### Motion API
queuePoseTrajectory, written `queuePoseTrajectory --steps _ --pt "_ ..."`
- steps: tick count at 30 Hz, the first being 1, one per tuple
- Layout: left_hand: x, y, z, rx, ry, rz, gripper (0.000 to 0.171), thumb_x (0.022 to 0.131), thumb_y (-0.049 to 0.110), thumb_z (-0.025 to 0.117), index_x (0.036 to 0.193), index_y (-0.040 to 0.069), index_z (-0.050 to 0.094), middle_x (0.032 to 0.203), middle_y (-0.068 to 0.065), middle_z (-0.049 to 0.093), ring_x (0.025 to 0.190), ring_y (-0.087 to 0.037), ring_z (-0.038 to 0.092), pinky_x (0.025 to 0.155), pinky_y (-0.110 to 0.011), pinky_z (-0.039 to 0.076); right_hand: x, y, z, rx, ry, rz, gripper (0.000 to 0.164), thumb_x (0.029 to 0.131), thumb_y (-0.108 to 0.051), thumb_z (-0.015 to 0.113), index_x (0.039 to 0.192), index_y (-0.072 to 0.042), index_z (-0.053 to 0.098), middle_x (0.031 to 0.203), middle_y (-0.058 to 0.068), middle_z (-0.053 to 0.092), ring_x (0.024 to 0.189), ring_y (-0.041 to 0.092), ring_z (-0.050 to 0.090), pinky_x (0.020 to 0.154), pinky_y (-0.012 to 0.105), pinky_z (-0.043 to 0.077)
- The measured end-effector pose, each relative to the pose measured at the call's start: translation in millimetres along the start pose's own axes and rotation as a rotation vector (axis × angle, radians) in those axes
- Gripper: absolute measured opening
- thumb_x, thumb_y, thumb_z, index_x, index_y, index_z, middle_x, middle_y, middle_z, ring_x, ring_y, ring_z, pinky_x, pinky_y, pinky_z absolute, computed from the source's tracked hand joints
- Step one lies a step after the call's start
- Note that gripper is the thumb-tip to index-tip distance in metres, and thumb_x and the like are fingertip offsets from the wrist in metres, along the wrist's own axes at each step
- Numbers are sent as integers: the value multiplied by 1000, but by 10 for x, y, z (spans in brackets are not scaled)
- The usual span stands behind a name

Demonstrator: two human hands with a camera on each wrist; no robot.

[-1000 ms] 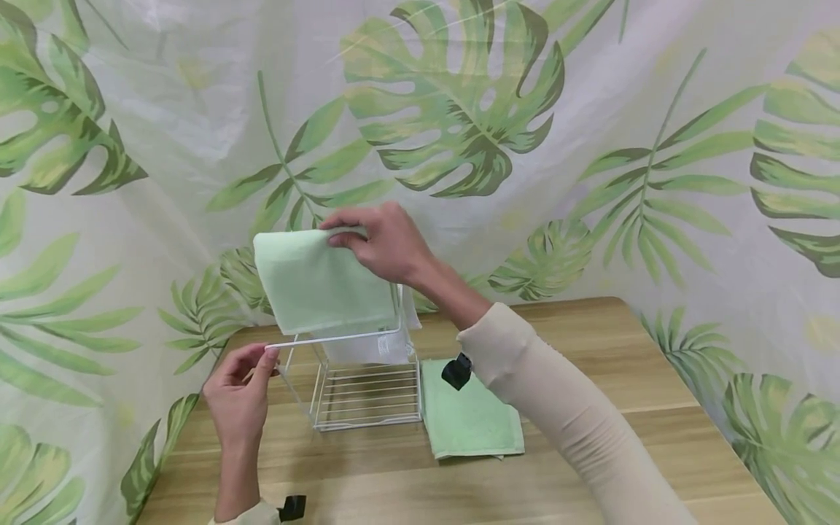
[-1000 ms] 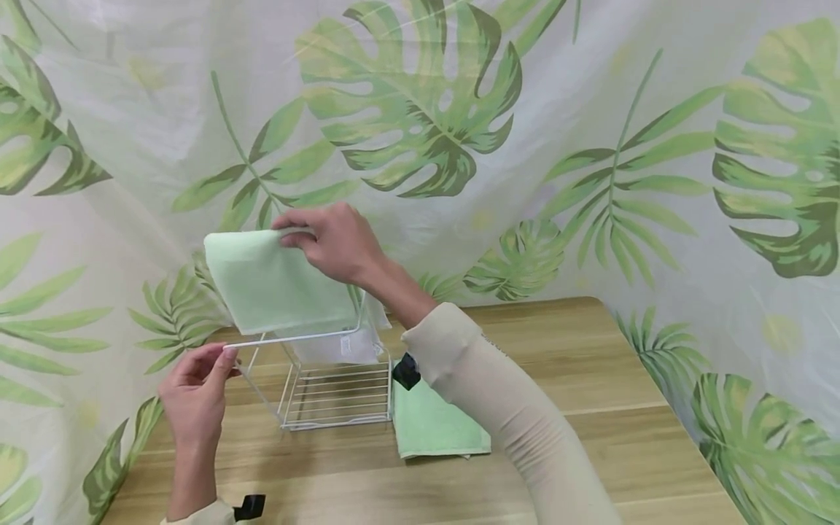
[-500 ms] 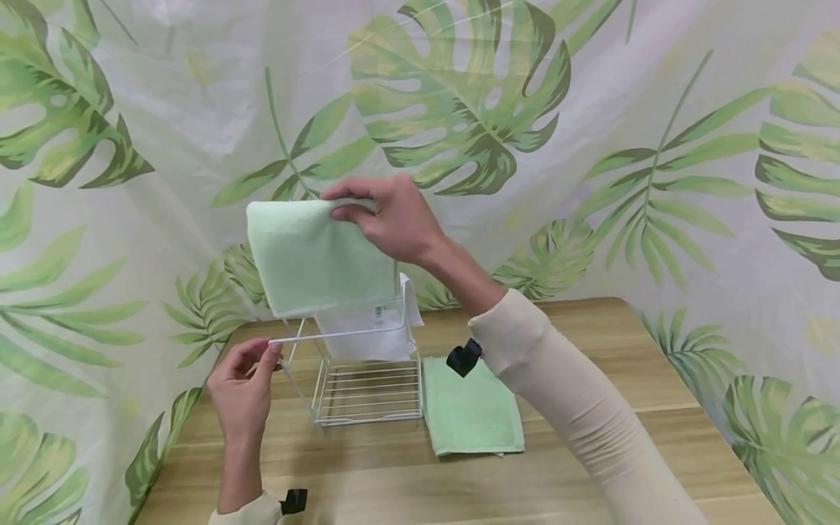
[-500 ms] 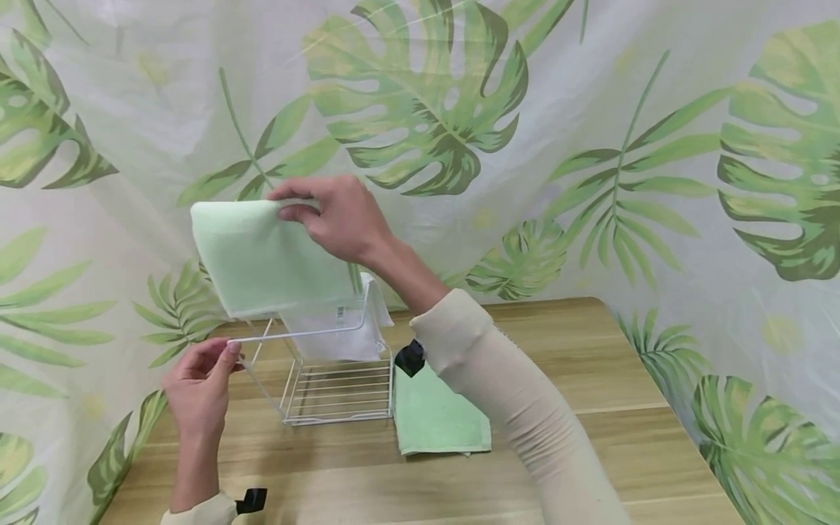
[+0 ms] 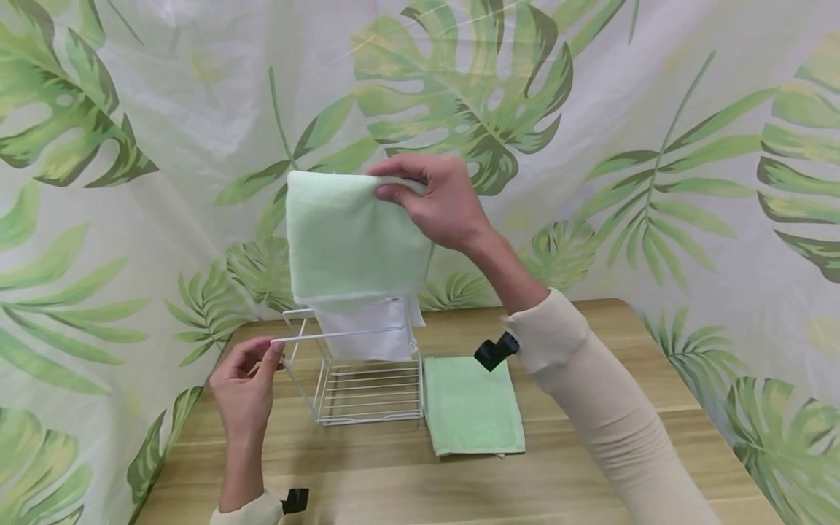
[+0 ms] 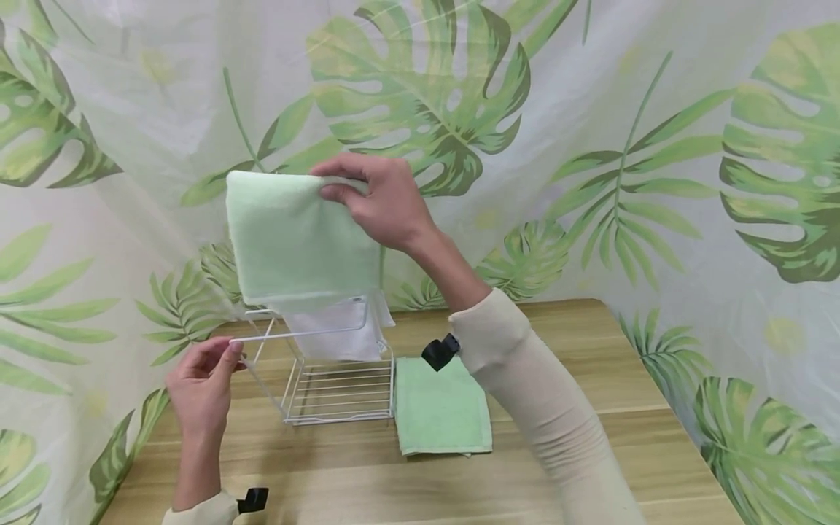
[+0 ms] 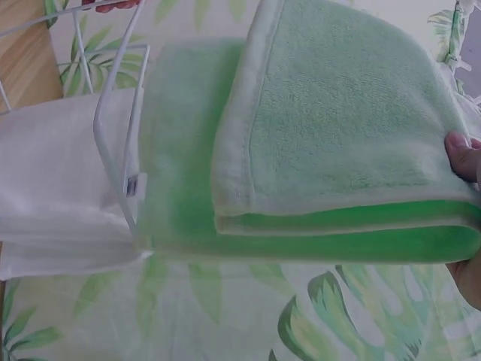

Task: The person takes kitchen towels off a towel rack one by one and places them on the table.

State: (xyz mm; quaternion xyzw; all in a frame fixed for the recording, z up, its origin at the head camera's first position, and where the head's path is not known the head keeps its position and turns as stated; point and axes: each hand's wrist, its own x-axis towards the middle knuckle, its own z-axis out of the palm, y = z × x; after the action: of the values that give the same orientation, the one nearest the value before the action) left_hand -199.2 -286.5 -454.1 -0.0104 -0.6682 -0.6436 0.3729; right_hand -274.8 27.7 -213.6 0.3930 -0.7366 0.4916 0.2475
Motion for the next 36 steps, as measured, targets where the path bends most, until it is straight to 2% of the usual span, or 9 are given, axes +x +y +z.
queuePoseTrajectory --steps 10,18,24,27,33,36 --pt "4 13 2 25 6 7 21 95 1 80 107 -15 73 83 7 75 71 -5 72 64 -14 63 -188 132 -402 -68 45 40 19 93 -1 82 111 -2 83 112 13 82 109 20 79 98 25 63" --pt "-1 31 -9 26 -3 12 20 95 -2 79 107 -16 72 83 7 75 71 -5 72 64 -15 63 -405 210 -751 -143 71 56 18 91 3 83 108 -2 84 107 14 83 96 -9 72 90 14 61" --pt "-10 30 -15 -9 8 6 21 93 -4 80 105 -18 71 82 6 76 69 -6 72 63 -16 63 -580 207 -1010 -169 85 101 18 91 5 82 109 0 83 105 19 81 94 -10 71 87 10 58" --pt "-7 26 -17 -7 9 14 20 93 -5 80 105 -18 71 82 6 76 70 -5 72 63 -16 63 -668 194 -1142 -195 90 129 19 91 4 82 109 -1 83 104 11 82 94 -9 71 85 8 57" --pt "2 29 -9 -16 9 16 19 93 -4 80 104 -17 72 82 5 76 70 -5 72 63 -15 63 -882 256 -1359 -300 75 144 18 89 2 85 105 -5 85 96 -26 77 91 -13 69 78 5 52" --pt "2 33 -3 -15 7 21 19 93 -4 80 104 -17 71 82 5 76 68 -5 71 62 -14 63 -1000 307 -1440 -333 51 152 19 88 3 85 105 -5 85 94 -37 71 89 -16 68 75 4 51"
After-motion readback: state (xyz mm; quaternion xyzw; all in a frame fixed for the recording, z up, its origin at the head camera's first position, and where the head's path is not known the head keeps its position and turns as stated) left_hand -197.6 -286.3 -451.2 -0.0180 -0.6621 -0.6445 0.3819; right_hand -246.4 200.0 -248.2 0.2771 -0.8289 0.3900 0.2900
